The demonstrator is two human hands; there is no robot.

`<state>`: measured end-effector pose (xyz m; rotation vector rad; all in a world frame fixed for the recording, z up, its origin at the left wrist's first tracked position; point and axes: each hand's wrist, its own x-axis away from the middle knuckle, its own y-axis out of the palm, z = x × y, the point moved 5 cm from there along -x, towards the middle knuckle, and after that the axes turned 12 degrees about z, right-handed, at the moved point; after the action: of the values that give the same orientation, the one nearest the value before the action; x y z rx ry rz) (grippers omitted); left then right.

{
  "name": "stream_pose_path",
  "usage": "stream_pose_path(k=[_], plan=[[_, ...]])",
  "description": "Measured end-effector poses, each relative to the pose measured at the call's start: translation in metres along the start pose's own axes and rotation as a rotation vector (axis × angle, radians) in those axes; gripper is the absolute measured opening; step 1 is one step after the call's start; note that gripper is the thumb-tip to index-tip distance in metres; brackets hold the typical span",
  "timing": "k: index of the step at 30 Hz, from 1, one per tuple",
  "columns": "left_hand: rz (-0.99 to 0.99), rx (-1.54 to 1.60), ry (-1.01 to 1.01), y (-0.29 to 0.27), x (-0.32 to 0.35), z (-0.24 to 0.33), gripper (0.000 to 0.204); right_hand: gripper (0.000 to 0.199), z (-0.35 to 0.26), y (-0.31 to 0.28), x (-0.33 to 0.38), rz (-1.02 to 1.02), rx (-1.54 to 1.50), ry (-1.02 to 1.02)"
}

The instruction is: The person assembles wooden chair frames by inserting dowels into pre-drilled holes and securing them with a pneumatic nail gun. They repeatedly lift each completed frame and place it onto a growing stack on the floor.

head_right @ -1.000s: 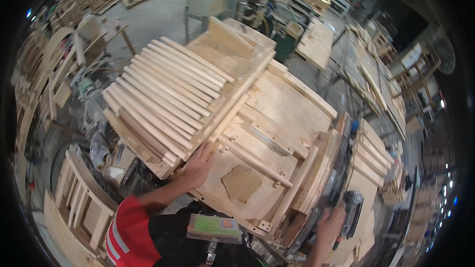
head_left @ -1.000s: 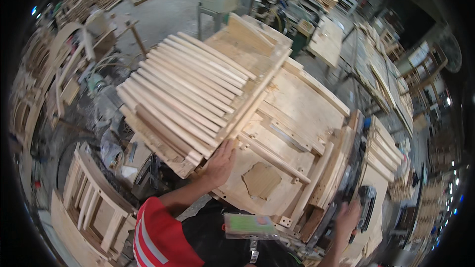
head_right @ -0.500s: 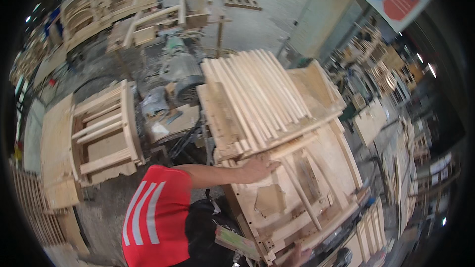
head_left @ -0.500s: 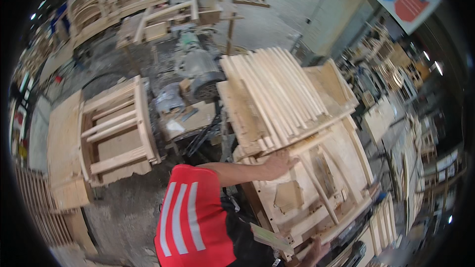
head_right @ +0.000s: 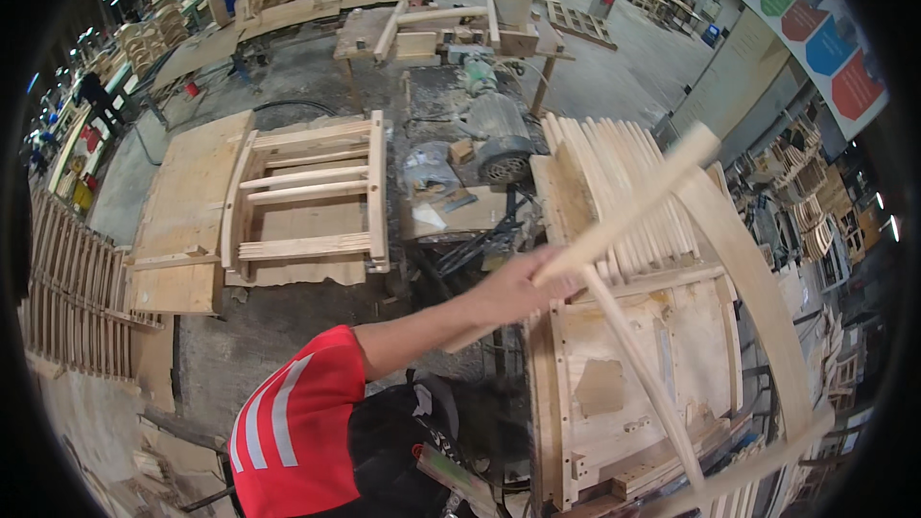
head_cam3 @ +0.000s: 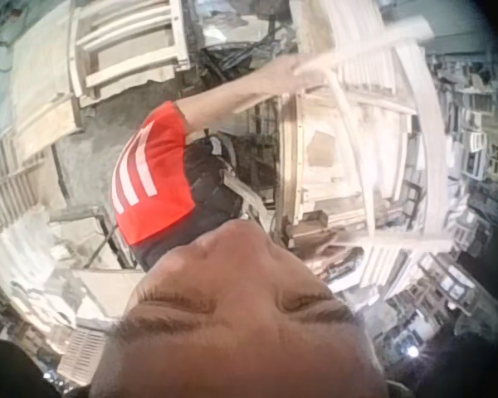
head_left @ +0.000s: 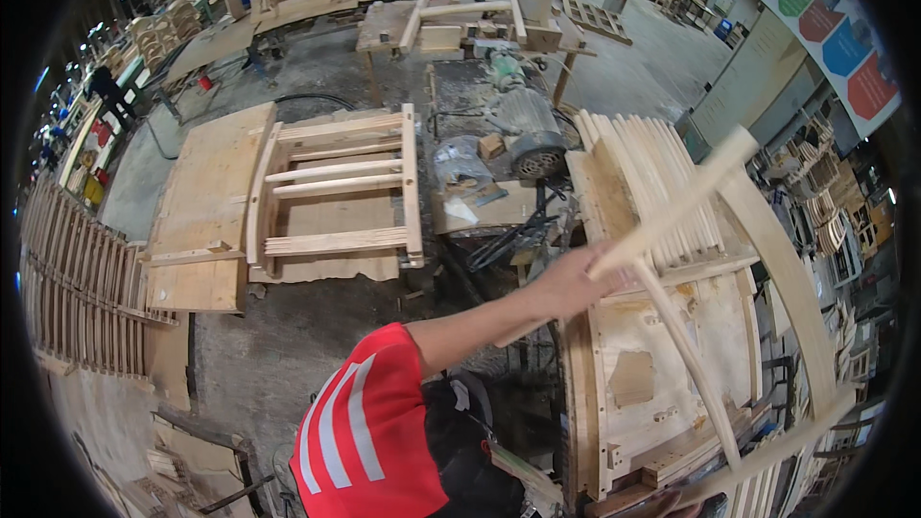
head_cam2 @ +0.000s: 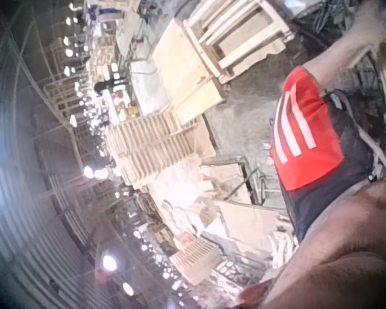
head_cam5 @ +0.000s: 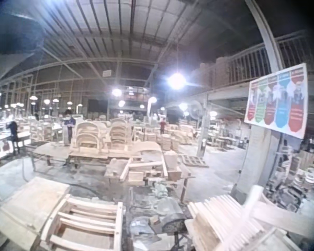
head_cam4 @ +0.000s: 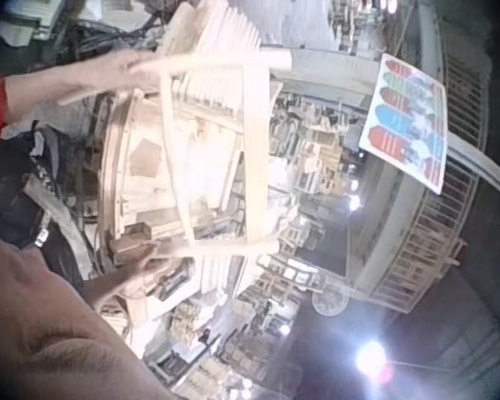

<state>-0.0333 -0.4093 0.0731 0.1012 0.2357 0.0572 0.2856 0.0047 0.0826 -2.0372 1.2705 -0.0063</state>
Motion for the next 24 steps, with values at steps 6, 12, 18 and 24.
stream_pose_path(k=[6, 12, 18, 24], plan=[[0.508, 0.042, -0.139, -0.184, 0.012, 0.058, 0.072, 0.065, -0.081, 0.153, 0.007, -0.283, -0.592, -0.14], [0.696, 0.468, 0.222, -0.356, 0.013, 0.114, 0.062, 0.073, -0.313, 0.304, 0.053, -0.998, -1.301, 0.524], [0.517, 0.442, -0.084, -0.505, 0.068, 0.108, 0.07, 0.057, -0.432, 0.422, 0.143, -1.47, -1.158, 0.31], [0.686, -0.062, -0.194, -0.639, 0.155, 0.042, 0.073, 0.06, -0.484, 0.539, 0.297, -1.55, -0.925, -0.155]])
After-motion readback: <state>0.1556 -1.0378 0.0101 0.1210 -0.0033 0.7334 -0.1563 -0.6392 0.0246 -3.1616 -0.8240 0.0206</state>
